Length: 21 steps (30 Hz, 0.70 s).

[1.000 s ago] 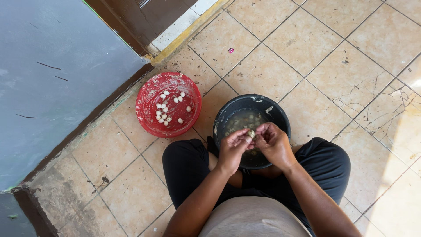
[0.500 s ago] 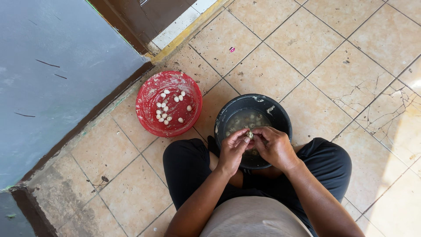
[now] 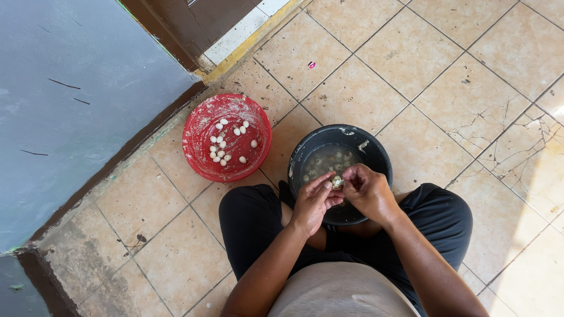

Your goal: The person sits on the floor and peels hard-boiled eggs one by one. They retrieve eggs from a black bowl of water, remove the shells by hand, and place the peeled eggs into a red bowl.

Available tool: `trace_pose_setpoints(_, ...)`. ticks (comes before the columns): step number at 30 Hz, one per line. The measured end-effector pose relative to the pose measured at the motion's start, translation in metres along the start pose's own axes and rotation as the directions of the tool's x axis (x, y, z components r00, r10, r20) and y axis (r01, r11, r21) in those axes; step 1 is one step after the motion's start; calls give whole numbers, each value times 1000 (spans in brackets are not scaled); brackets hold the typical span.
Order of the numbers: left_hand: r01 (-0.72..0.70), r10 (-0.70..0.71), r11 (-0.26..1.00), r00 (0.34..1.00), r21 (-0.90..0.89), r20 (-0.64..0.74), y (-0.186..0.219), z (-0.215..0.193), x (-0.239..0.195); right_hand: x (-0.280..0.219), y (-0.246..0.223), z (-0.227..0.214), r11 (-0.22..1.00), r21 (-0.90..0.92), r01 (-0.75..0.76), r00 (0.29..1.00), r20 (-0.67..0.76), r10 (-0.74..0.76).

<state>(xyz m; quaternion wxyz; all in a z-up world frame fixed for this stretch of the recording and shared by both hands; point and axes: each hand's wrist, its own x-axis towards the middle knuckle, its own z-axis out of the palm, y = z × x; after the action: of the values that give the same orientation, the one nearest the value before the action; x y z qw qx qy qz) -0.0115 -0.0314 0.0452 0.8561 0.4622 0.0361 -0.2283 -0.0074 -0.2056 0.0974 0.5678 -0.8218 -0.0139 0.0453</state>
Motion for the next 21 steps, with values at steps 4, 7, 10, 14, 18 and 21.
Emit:
trace_pose_setpoints(4, 18, -18, 1000, 1000, 23, 10, 1, 1, 0, -3, 11, -1, 995, 79, -67, 998, 10, 66)
trace_pose_setpoints(7, -1, -4, 981, 1000, 194, 26, 0, 0, 0, -5, 16, -1, 991, 121, -52, 999, 21, 50)
trace_pose_setpoints(10, 46, -40, 995, 996, -84, 79, 1, -6, 0, -4, 15, -4, 998, 52, -24, 1000, -13, 25)
trace_pose_setpoints(14, 91, -68, 966, 992, -244, 102, -1, -10, 0, 3, 5, -11, 944, -316, 93, 975, -165, -151)
trace_pose_setpoints(18, 76, -60, 976, 995, -204, 85, -4, -11, 0, 0, -11, -12, 844, -332, 421, 886, -50, -462)
trace_pose_setpoints(21, 44, -35, 990, 997, -131, 72, -5, -8, 2, -3, -21, -11, 864, -237, 445, 894, 66, -443)
